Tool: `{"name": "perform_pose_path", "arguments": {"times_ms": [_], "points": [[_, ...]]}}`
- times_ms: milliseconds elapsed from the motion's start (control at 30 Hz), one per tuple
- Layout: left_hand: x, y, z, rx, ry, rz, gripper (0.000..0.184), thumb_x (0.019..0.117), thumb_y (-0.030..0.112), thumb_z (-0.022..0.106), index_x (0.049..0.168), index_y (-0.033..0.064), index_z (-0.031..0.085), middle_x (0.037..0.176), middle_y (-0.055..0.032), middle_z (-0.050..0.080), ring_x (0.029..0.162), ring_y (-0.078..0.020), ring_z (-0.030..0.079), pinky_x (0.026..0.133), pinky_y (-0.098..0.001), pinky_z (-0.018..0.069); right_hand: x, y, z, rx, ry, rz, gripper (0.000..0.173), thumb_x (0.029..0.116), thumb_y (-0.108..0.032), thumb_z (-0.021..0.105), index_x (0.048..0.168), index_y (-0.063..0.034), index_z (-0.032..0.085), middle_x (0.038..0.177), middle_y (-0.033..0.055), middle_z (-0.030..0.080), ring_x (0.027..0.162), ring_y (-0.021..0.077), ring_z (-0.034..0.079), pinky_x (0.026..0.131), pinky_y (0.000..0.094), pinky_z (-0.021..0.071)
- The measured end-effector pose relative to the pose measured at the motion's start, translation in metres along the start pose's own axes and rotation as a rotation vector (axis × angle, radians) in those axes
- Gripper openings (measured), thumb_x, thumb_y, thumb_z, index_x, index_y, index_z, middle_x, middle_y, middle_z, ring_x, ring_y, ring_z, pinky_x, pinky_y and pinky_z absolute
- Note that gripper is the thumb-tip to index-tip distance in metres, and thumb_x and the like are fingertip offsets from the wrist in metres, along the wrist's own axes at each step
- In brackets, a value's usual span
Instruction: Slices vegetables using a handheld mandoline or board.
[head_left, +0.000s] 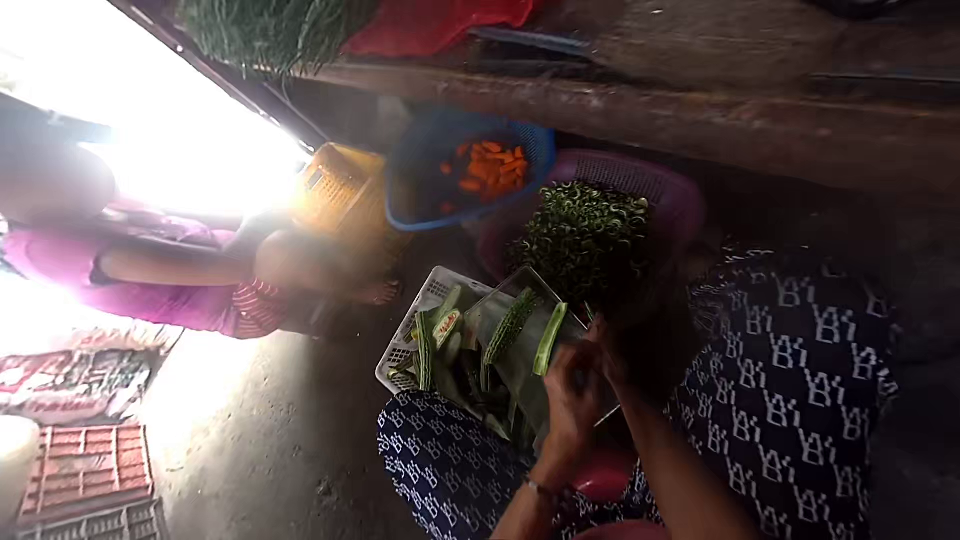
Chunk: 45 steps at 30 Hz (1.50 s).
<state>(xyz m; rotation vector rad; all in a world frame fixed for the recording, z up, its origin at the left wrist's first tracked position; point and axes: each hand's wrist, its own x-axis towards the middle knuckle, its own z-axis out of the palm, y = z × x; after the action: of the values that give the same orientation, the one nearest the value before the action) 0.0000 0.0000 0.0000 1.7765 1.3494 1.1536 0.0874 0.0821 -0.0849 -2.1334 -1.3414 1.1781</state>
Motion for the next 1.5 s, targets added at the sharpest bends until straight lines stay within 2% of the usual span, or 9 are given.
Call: {"name": "perform_pose_path", "arguments": {"times_ms": [167,400,567,733,867,1000,1200,1400,1500], "points": [[0.011,-0.109,0.014,0.730,-0.161,-0.192,0.050,0.0955,0.017,0.066,0.143,0.0039,0.058,0.146,-0.0283,0.053,0.133,-0.0503,0.050,0.106,-0.0610,0.0426,-0.015,-0.017,-0.019,-0.056,-0.084,0.033,0.050,0.1052,-0.014,0.050,0.149,0.0066,0.041,0.140,0.0284,0.057,0.130,0.0406,0.058,0.109,0.0524,0.0447],[0.023,-0.104,-0.026,0.085,-0.234,-0.611,0.043,0.1034,0.008,0.054,0.146,-0.0002,0.049,0.111,-0.0200,0.070,0.086,-0.0236,0.071,0.079,-0.0406,0.0592,-0.017,-0.019,-0.016,-0.060,-0.056,0.018,0.046,0.1040,-0.011,0.049,0.148,0.0022,0.044,0.134,0.0272,0.060,0.123,0.0408,0.062,0.102,0.0535,0.0496],[0.042,-0.102,-0.050,0.810,-0.409,-0.438,0.042,0.0952,0.017,0.069,0.134,0.0018,0.064,0.141,-0.0252,0.057,0.132,-0.0420,0.053,0.111,-0.0540,0.0428,-0.018,-0.018,-0.010,-0.101,-0.085,-0.038,0.050,0.1039,-0.008,0.049,0.151,0.0065,0.039,0.145,0.0300,0.051,0.132,0.0422,0.056,0.108,0.0525,0.0456],[0.089,-0.114,-0.064,0.865,-0.235,-0.360,0.047,0.0960,0.018,0.067,0.139,0.0001,0.059,0.146,-0.0288,0.051,0.135,-0.0472,0.048,0.112,-0.0563,0.0396,-0.021,-0.023,-0.014,-0.077,0.066,-0.115,0.044,0.1006,-0.006,0.051,0.144,0.0046,0.051,0.140,0.0286,0.056,0.130,0.0423,0.057,0.107,0.0545,0.0449],[0.107,-0.141,-0.073,0.834,-0.414,-0.565,0.086,0.0811,0.033,0.087,0.150,0.0014,0.045,0.146,-0.0317,0.049,0.132,-0.0488,0.051,0.109,-0.0604,0.0426,-0.033,-0.047,-0.047,-0.078,-0.073,-0.079,0.046,0.1057,-0.014,0.046,0.149,0.0011,0.044,0.132,0.0259,0.063,0.123,0.0396,0.063,0.101,0.0536,0.0494],[0.104,-0.147,-0.079,0.812,-0.513,-0.609,0.075,0.0828,0.025,0.085,0.143,-0.0025,0.049,0.143,-0.0319,0.049,0.132,-0.0456,0.052,0.109,-0.0555,0.0444,-0.026,-0.034,-0.044,-0.022,-0.107,-0.020,0.047,0.1050,-0.014,0.049,0.148,0.0053,0.043,0.136,0.0279,0.060,0.126,0.0392,0.061,0.105,0.0519,0.0478],[0.105,-0.129,-0.108,0.885,-0.709,-0.382,0.055,0.0943,0.008,0.067,0.143,-0.0065,0.046,0.142,-0.0306,0.052,0.134,-0.0440,0.051,0.113,-0.0543,0.0405,-0.019,-0.025,-0.029,-0.025,-0.073,0.020,0.055,0.1018,-0.016,0.058,0.151,0.0051,0.042,0.140,0.0281,0.057,0.129,0.0403,0.059,0.108,0.0528,0.0459],[0.088,-0.101,-0.108,0.974,-0.944,0.861,0.033,0.0932,-0.009,0.060,0.120,0.0075,0.071,0.125,-0.0122,0.070,0.128,-0.0330,0.061,0.116,-0.0516,0.0391,-0.001,-0.011,-0.011,0.050,-0.012,0.017,0.050,0.1023,-0.012,0.057,0.146,0.0094,0.045,0.136,0.0327,0.058,0.126,0.0453,0.059,0.108,0.0574,0.0454],[0.083,-0.125,-0.089,0.931,-1.118,0.985,0.035,0.0898,-0.009,0.064,0.119,0.0095,0.071,0.127,-0.0110,0.069,0.128,-0.0318,0.059,0.118,-0.0514,0.0344,0.003,0.001,0.002,0.123,0.039,0.009,0.050,0.1014,-0.011,0.060,0.144,0.0104,0.046,0.134,0.0339,0.058,0.119,0.0451,0.063,0.101,0.0560,0.0501]]}}
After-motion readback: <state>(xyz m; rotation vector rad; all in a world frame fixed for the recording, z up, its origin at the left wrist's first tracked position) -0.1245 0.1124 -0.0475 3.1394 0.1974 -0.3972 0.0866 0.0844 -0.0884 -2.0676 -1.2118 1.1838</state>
